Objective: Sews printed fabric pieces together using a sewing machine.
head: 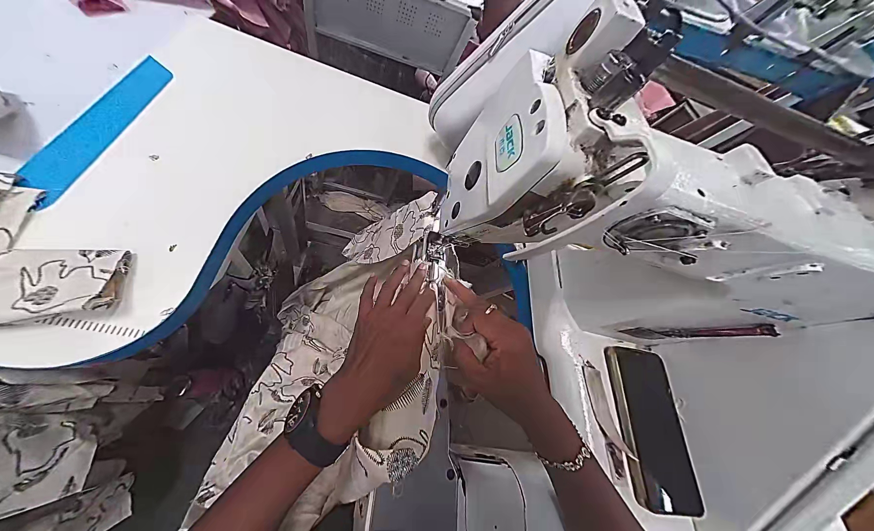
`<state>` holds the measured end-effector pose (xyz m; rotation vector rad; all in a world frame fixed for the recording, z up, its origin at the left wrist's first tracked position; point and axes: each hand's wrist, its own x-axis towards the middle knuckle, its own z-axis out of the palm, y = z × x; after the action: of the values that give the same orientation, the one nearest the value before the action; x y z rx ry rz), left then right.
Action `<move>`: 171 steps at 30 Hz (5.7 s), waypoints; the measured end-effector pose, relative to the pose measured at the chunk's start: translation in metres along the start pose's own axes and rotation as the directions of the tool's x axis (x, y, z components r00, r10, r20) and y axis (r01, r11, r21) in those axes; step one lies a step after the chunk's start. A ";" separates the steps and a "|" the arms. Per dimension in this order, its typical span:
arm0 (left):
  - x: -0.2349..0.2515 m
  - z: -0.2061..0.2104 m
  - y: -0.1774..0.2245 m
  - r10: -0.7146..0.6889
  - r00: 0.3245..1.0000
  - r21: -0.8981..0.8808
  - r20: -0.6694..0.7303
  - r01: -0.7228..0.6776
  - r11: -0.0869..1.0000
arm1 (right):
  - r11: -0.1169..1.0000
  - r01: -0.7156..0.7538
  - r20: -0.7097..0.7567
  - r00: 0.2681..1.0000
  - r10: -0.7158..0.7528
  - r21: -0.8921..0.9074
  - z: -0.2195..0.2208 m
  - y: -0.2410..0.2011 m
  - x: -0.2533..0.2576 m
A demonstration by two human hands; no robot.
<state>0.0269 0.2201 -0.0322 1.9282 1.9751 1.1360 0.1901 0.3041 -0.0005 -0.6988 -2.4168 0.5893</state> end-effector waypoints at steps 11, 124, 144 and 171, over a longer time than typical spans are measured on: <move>0.005 -0.002 -0.001 0.025 0.997 -0.232 -0.071 -0.041 0.972 | 0.893 -0.254 -0.002 0.962 0.274 0.372 0.029 -0.018 0.014; -0.083 -0.031 0.015 -0.143 0.988 -0.504 0.054 0.151 0.851 | 0.985 -0.115 0.563 0.809 0.167 -0.127 -0.105 -0.067 -0.028; -0.038 -0.018 -0.014 0.221 0.975 -0.635 0.003 -0.169 0.754 | 0.795 0.206 0.462 0.881 0.104 -0.570 -0.018 -0.147 -0.035; -0.029 -0.015 0.012 -0.193 0.973 -0.571 0.128 0.231 0.788 | 0.755 0.129 0.184 0.983 -0.011 -0.643 -0.003 -0.087 -0.010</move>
<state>0.0319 0.1860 -0.0260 1.3638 1.5061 1.3863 0.1695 0.2325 0.0448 -0.8465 -2.8059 -0.2860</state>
